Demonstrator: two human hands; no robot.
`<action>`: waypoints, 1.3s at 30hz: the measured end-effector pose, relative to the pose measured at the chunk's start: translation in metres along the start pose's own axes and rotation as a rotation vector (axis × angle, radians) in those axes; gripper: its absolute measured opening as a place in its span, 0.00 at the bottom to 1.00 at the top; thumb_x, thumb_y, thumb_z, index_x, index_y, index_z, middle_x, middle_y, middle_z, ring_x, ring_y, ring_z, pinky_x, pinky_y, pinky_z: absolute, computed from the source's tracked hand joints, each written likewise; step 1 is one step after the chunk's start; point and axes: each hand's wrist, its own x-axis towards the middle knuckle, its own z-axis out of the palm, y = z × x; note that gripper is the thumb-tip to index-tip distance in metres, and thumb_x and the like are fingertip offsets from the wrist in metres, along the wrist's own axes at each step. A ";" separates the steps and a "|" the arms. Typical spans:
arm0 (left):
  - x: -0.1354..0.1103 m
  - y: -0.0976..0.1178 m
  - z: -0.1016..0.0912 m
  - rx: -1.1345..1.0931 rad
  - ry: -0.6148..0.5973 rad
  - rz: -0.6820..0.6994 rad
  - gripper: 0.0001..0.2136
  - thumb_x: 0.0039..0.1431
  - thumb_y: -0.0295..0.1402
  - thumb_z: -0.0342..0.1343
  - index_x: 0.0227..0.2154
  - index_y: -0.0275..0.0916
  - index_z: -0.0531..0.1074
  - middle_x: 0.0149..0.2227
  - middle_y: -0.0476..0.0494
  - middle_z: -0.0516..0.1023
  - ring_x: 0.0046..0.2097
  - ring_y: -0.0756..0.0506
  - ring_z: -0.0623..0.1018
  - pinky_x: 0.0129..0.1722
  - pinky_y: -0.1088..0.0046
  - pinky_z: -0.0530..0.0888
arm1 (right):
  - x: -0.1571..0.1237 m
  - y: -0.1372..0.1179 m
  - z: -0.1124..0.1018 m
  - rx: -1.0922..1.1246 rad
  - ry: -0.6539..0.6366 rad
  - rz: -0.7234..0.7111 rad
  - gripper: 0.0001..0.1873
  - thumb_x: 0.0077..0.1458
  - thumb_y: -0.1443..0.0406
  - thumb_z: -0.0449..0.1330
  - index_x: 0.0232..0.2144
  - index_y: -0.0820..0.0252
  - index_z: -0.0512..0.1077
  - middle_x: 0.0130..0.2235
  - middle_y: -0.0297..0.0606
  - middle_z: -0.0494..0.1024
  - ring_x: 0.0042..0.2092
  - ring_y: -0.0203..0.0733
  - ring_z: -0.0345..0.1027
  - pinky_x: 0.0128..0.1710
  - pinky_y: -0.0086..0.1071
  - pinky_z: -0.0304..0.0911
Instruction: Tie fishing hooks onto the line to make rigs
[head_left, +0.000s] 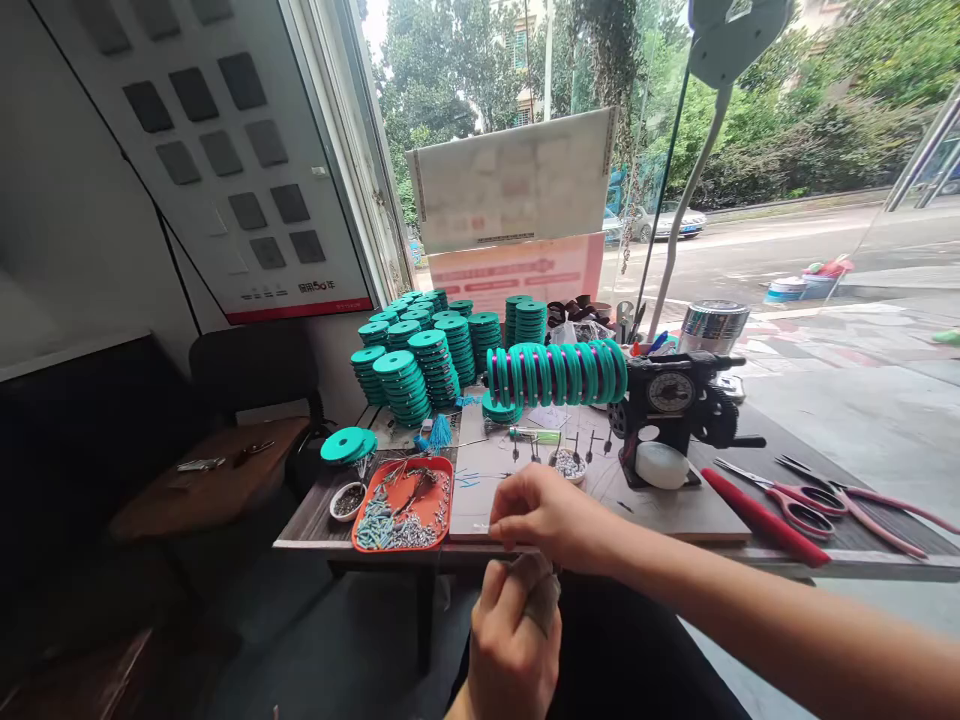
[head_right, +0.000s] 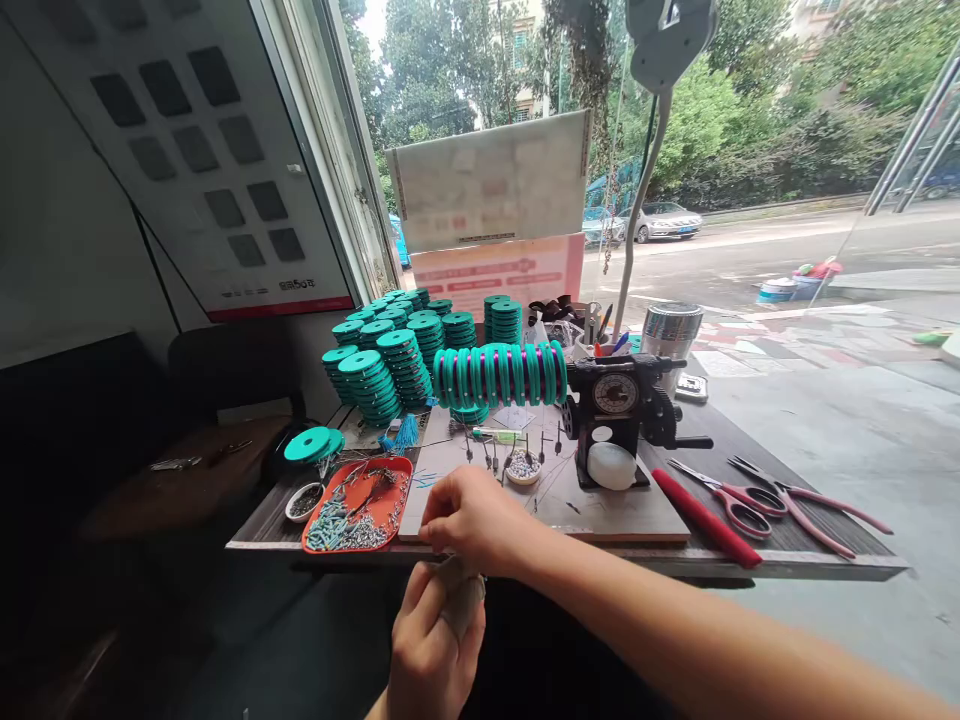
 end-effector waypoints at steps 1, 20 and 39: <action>0.005 0.001 -0.003 -0.105 -0.065 -0.139 0.09 0.50 0.20 0.52 0.29 0.38 0.74 0.30 0.43 0.78 0.32 0.46 0.74 0.32 0.72 0.72 | -0.004 0.002 0.001 -0.033 0.027 -0.023 0.05 0.43 0.74 0.59 0.18 0.64 0.70 0.17 0.29 0.67 0.21 0.30 0.58 0.19 0.22 0.53; 0.006 0.004 -0.002 -0.547 -0.340 -0.681 0.06 0.50 0.24 0.54 0.20 0.37 0.71 0.27 0.46 0.69 0.30 0.49 0.70 0.30 0.75 0.68 | -0.096 0.066 0.034 -0.374 0.165 -0.591 0.24 0.62 0.67 0.40 0.19 0.61 0.67 0.20 0.35 0.69 0.22 0.35 0.59 0.22 0.26 0.56; 0.023 0.002 -0.009 -1.237 -0.255 -1.775 0.06 0.34 0.21 0.62 0.20 0.33 0.73 0.22 0.50 0.74 0.23 0.57 0.66 0.21 0.84 0.62 | -0.088 0.059 0.014 -0.698 0.354 -0.781 0.18 0.62 0.71 0.40 0.35 0.64 0.70 0.24 0.37 0.70 0.23 0.37 0.60 0.23 0.30 0.56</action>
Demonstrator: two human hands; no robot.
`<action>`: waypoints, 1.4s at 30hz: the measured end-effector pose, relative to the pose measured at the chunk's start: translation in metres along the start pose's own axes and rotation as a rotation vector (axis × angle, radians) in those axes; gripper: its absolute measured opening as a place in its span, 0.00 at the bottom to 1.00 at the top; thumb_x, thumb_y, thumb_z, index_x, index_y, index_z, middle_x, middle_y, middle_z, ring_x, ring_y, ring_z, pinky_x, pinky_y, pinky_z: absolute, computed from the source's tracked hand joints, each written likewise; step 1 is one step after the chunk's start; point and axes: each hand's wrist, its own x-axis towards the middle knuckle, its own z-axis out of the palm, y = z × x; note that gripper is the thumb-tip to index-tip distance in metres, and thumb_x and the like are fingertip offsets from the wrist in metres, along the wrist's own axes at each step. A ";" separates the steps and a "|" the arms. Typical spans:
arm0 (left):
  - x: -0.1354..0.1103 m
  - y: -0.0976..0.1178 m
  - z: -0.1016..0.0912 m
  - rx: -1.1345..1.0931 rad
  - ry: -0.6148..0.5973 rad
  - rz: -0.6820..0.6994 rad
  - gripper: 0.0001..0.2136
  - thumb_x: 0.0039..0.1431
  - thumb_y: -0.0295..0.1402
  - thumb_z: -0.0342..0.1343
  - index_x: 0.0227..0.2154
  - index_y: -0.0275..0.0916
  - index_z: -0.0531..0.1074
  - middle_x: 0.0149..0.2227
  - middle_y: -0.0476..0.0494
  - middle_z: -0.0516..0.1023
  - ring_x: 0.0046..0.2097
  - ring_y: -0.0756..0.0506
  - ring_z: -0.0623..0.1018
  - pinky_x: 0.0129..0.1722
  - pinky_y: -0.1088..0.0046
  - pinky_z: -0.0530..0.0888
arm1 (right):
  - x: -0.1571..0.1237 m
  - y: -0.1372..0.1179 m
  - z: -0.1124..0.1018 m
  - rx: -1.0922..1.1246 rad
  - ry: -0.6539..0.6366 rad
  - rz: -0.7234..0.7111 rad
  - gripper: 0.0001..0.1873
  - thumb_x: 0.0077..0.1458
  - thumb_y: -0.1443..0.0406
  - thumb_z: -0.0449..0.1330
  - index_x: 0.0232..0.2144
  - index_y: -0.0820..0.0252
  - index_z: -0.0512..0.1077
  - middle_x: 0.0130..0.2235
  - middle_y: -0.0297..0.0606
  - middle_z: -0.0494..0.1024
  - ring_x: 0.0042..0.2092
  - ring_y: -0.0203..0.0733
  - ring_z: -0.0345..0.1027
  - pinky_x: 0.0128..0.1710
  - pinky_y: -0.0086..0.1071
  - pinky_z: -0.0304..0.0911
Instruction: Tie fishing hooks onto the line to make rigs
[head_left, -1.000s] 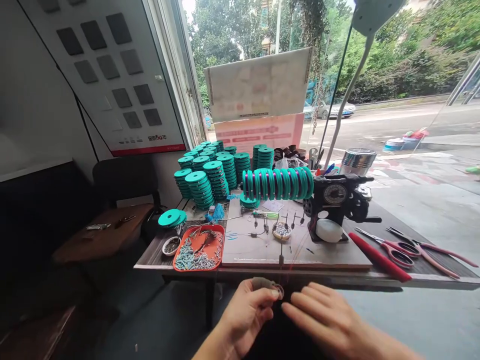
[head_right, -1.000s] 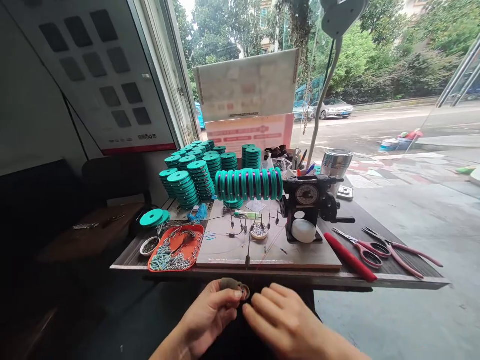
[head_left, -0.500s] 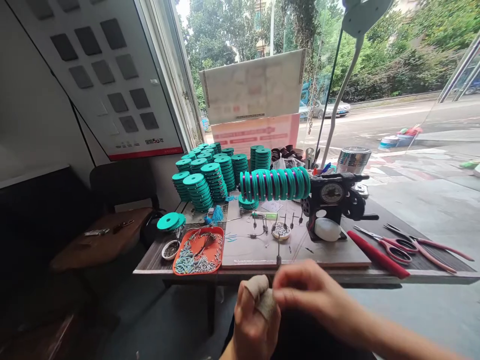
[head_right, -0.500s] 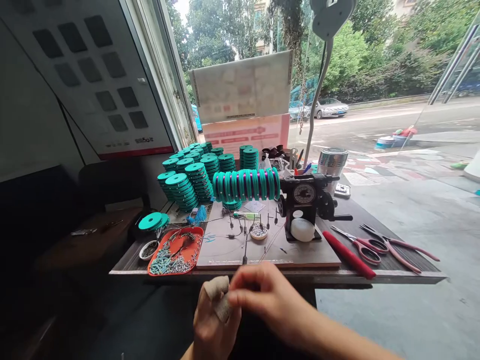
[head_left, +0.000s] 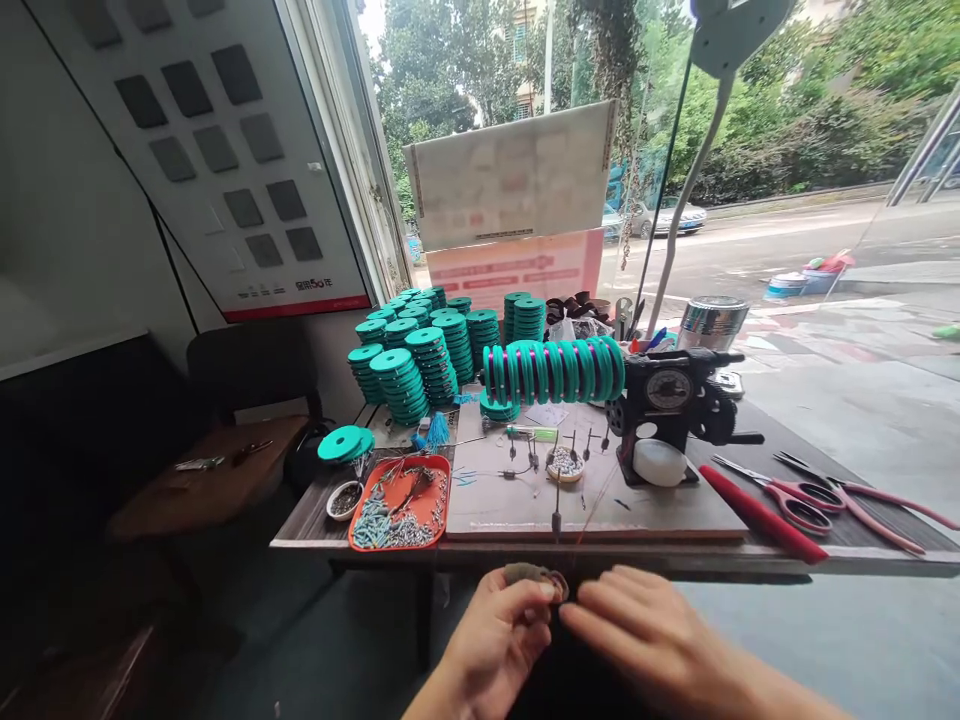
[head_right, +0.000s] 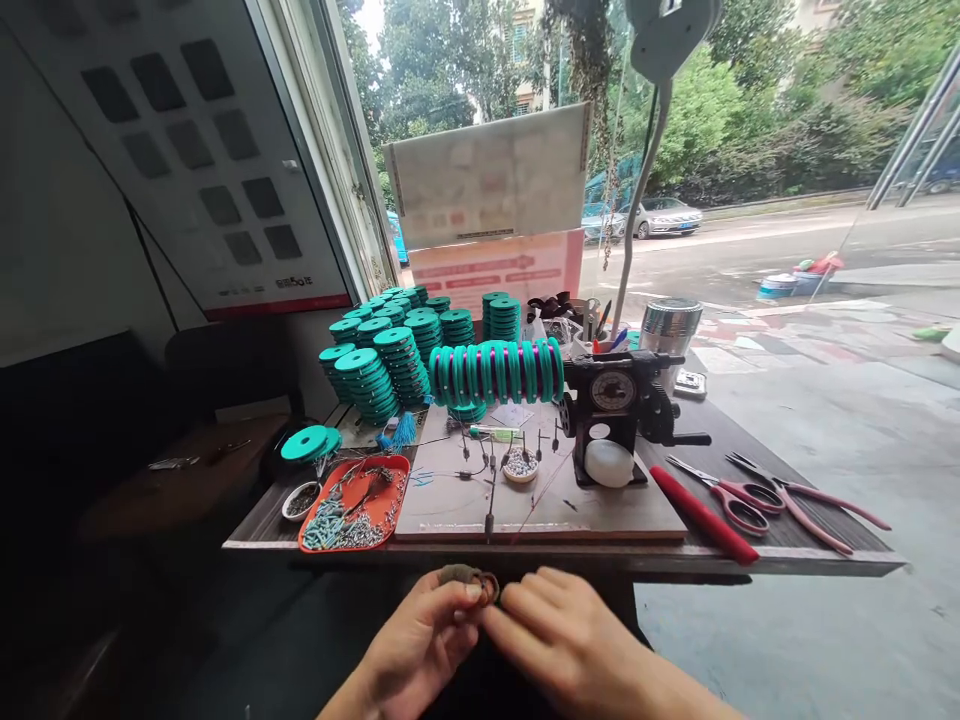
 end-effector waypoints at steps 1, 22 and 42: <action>0.001 -0.001 0.000 -0.043 0.022 -0.037 0.07 0.32 0.21 0.63 0.20 0.33 0.73 0.23 0.49 0.75 0.23 0.57 0.67 0.23 0.84 0.63 | -0.006 0.000 0.003 -0.053 -0.035 -0.071 0.19 0.61 0.72 0.38 0.36 0.66 0.69 0.24 0.38 0.70 0.23 0.37 0.60 0.23 0.31 0.56; 0.016 -0.020 -0.019 1.225 0.244 1.851 0.13 0.48 0.17 0.53 0.35 0.35 0.74 0.31 0.38 0.77 0.32 0.45 0.72 0.31 0.72 0.71 | 0.105 0.023 0.019 0.709 -0.396 0.809 0.07 0.43 0.76 0.58 0.18 0.64 0.68 0.17 0.28 0.66 0.20 0.31 0.59 0.18 0.22 0.54; 0.004 -0.008 -0.002 0.635 -0.110 0.576 0.04 0.45 0.26 0.57 0.19 0.36 0.70 0.24 0.48 0.71 0.28 0.50 0.69 0.30 0.75 0.66 | -0.018 -0.002 0.013 0.030 -0.298 -0.033 0.16 0.53 0.78 0.44 0.27 0.64 0.69 0.27 0.40 0.73 0.27 0.40 0.60 0.28 0.31 0.59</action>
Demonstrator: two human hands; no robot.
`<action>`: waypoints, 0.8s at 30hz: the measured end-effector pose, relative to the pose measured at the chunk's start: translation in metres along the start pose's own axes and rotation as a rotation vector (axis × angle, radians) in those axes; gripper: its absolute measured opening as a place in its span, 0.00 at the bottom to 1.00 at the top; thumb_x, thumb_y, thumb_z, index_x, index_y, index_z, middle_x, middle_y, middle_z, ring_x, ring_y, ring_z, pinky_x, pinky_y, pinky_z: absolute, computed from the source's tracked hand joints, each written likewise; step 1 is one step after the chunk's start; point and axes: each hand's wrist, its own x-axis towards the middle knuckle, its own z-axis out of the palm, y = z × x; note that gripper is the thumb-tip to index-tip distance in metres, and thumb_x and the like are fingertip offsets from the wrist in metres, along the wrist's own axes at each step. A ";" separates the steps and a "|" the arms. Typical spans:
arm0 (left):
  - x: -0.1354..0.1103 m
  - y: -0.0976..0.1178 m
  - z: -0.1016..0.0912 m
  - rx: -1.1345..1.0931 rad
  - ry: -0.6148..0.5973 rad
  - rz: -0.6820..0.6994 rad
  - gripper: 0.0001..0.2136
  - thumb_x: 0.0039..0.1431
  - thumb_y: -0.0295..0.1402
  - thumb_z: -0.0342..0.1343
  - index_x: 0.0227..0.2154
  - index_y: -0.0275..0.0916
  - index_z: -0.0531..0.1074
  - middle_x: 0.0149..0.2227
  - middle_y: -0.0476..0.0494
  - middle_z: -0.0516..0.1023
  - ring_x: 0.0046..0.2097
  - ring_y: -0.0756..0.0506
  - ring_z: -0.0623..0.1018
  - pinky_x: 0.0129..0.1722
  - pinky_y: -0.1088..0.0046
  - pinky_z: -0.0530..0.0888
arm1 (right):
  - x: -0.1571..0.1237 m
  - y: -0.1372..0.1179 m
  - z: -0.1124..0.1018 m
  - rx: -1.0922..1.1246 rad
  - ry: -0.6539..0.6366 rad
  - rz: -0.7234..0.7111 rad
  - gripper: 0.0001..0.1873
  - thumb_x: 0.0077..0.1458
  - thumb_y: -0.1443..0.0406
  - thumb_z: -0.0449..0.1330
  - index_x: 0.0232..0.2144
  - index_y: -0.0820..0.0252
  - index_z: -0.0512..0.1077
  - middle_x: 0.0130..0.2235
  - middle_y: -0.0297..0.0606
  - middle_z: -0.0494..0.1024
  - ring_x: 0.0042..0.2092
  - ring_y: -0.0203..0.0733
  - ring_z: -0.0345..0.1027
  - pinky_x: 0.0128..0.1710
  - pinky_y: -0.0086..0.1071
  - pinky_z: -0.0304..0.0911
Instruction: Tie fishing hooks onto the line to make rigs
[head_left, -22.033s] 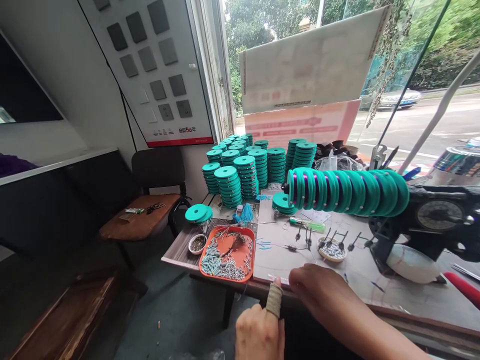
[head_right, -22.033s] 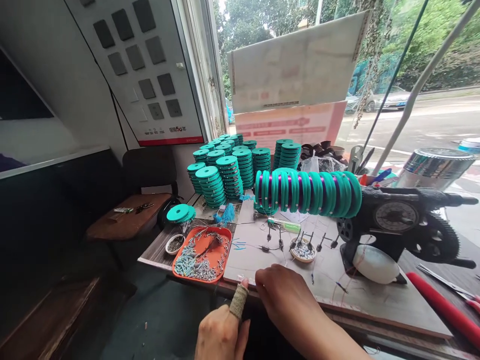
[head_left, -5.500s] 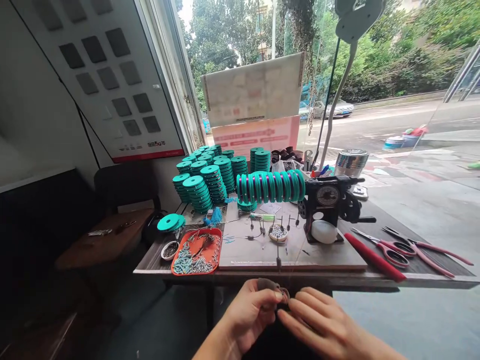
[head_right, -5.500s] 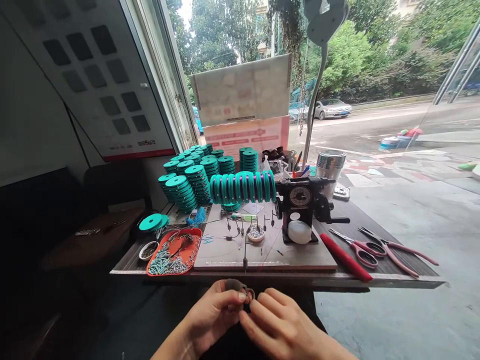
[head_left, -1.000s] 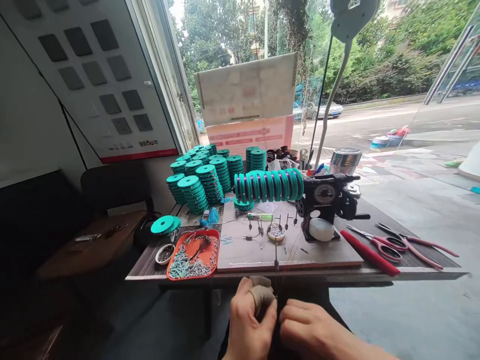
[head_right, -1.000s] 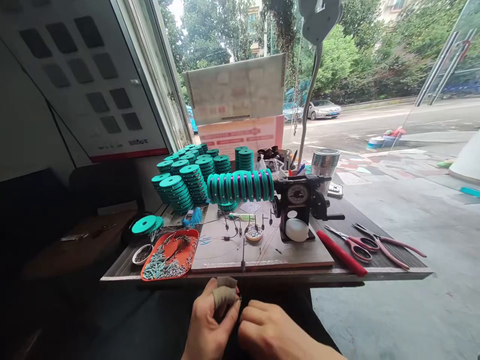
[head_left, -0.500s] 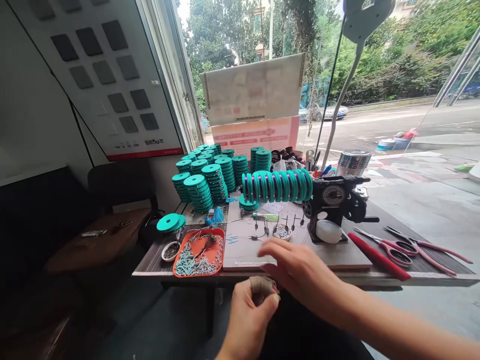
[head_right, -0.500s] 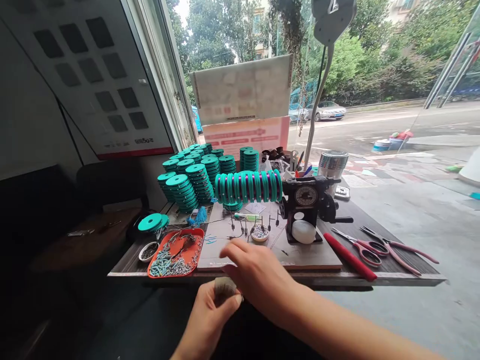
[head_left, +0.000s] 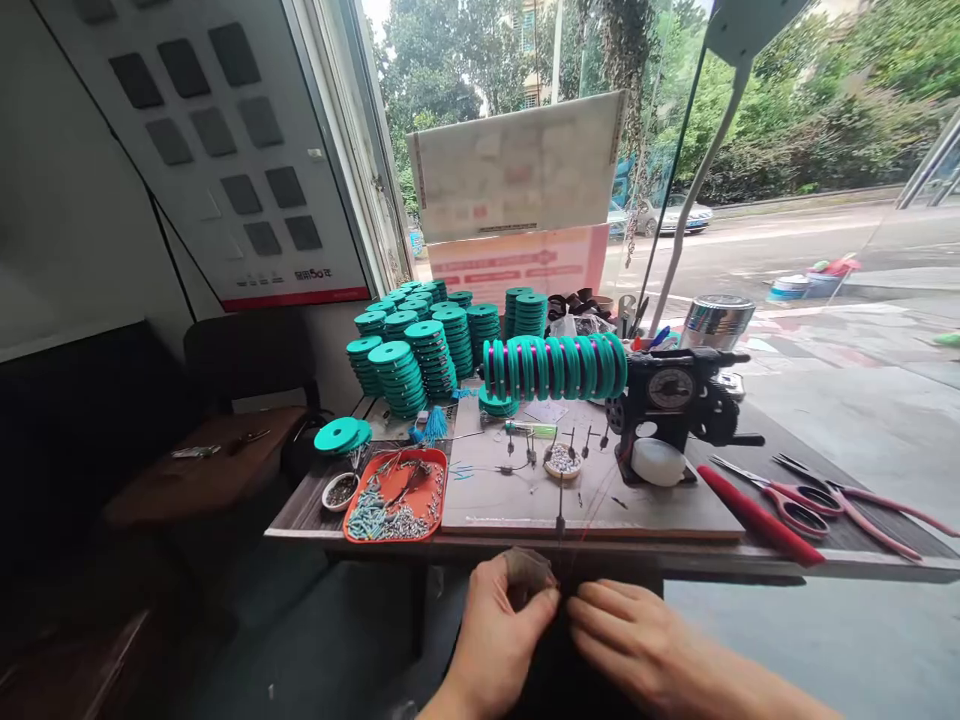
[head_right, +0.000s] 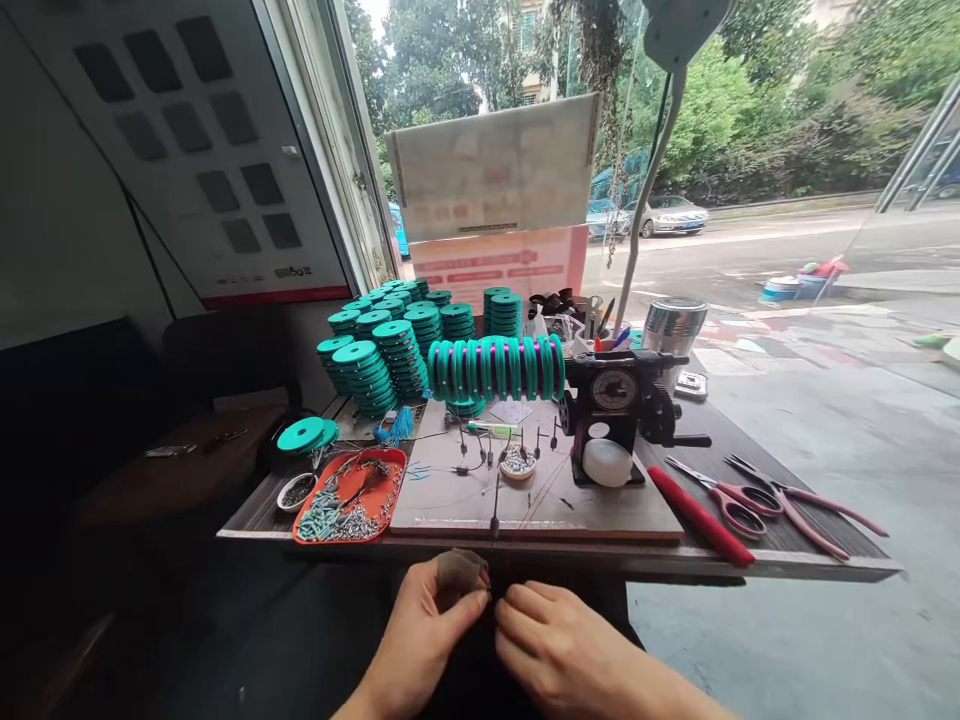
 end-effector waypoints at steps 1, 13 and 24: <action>-0.001 -0.003 0.001 0.174 0.023 0.147 0.05 0.47 0.25 0.55 0.19 0.36 0.70 0.25 0.46 0.71 0.29 0.48 0.70 0.31 0.73 0.67 | 0.000 -0.002 -0.003 0.070 -0.013 0.021 0.16 0.54 0.77 0.44 0.25 0.63 0.69 0.26 0.39 0.73 0.26 0.39 0.60 0.27 0.30 0.59; -0.002 -0.029 -0.001 0.827 0.491 1.082 0.10 0.49 0.18 0.52 0.32 0.33 0.74 0.31 0.38 0.78 0.32 0.45 0.75 0.33 0.73 0.72 | 0.122 0.030 -0.028 0.832 -0.130 0.697 0.06 0.43 0.74 0.59 0.18 0.65 0.69 0.17 0.29 0.68 0.20 0.31 0.60 0.18 0.22 0.54; 0.006 0.006 -0.004 -0.629 -0.055 -0.551 0.05 0.31 0.25 0.60 0.16 0.34 0.70 0.18 0.53 0.67 0.21 0.57 0.60 0.22 0.83 0.58 | 0.006 0.000 -0.013 -0.154 0.174 -0.084 0.17 0.59 0.74 0.41 0.35 0.67 0.70 0.24 0.38 0.71 0.25 0.38 0.59 0.25 0.33 0.54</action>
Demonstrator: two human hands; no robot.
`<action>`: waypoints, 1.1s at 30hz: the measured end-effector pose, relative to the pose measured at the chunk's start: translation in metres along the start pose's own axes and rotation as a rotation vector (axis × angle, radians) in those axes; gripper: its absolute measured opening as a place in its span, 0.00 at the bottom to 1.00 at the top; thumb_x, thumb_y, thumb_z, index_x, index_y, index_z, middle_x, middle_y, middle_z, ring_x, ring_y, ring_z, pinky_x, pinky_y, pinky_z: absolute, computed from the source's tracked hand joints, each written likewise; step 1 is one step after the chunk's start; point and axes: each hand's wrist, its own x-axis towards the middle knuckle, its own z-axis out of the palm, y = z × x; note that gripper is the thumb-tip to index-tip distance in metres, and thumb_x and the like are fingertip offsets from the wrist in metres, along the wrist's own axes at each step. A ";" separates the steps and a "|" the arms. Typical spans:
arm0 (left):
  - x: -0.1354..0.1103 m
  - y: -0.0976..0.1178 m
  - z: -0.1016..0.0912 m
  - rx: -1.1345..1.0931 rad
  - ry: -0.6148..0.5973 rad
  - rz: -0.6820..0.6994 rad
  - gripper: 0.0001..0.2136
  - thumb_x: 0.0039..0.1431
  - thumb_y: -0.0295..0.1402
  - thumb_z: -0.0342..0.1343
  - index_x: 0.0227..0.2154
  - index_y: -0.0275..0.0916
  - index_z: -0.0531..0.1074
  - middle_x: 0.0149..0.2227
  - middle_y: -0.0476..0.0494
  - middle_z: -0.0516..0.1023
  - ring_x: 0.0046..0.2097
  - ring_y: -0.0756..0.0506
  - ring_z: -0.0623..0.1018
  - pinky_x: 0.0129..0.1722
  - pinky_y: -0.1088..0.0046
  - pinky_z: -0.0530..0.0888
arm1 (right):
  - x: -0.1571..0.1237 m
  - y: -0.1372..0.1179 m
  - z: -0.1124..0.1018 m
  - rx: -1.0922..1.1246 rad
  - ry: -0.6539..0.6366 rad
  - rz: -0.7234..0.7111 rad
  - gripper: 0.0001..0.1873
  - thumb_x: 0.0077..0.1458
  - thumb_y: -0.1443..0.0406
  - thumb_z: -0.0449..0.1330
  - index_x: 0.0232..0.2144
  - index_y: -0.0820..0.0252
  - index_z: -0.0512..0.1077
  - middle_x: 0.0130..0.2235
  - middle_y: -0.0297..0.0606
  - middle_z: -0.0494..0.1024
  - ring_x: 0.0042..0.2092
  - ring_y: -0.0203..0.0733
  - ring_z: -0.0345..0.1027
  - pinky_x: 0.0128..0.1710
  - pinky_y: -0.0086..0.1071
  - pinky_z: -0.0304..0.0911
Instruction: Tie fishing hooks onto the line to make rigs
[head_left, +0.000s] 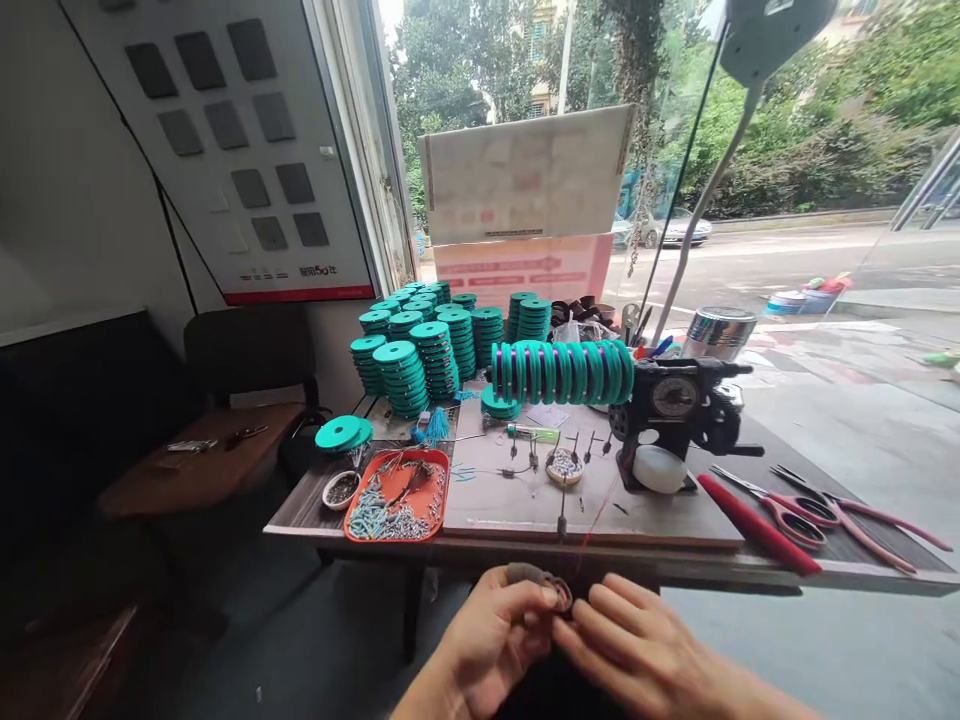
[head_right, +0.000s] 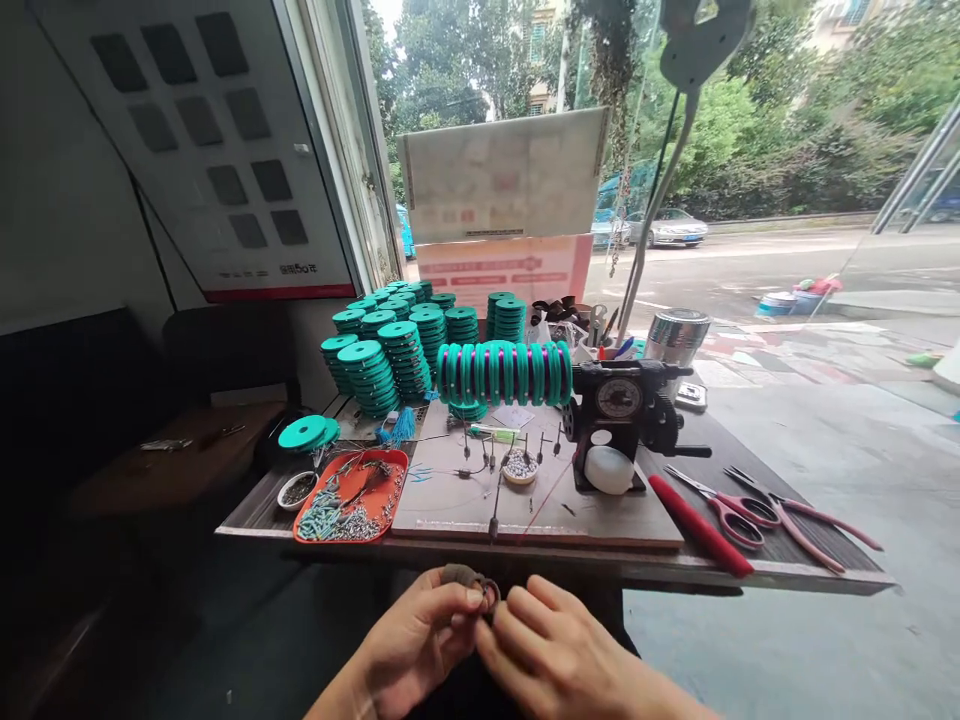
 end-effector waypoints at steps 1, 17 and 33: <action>0.000 -0.001 0.000 -0.009 0.004 -0.004 0.06 0.30 0.25 0.61 0.17 0.34 0.70 0.19 0.53 0.68 0.21 0.57 0.61 0.23 0.83 0.59 | -0.004 -0.002 0.007 -0.025 -0.009 -0.007 0.16 0.58 0.75 0.42 0.36 0.68 0.70 0.24 0.38 0.71 0.24 0.39 0.59 0.24 0.34 0.53; -0.001 -0.021 -0.012 0.922 0.045 1.045 0.06 0.50 0.23 0.52 0.24 0.37 0.73 0.29 0.43 0.73 0.32 0.46 0.73 0.31 0.73 0.70 | 0.033 -0.002 -0.001 0.741 -0.228 0.536 0.10 0.52 0.68 0.52 0.21 0.61 0.68 0.24 0.33 0.71 0.28 0.35 0.63 0.28 0.24 0.58; 0.004 -0.015 -0.013 1.230 0.413 1.557 0.10 0.47 0.18 0.51 0.28 0.36 0.75 0.25 0.41 0.77 0.29 0.45 0.73 0.28 0.73 0.70 | 0.125 0.041 0.003 0.713 -0.529 0.827 0.08 0.40 0.75 0.60 0.15 0.63 0.68 0.15 0.28 0.64 0.20 0.33 0.59 0.20 0.26 0.52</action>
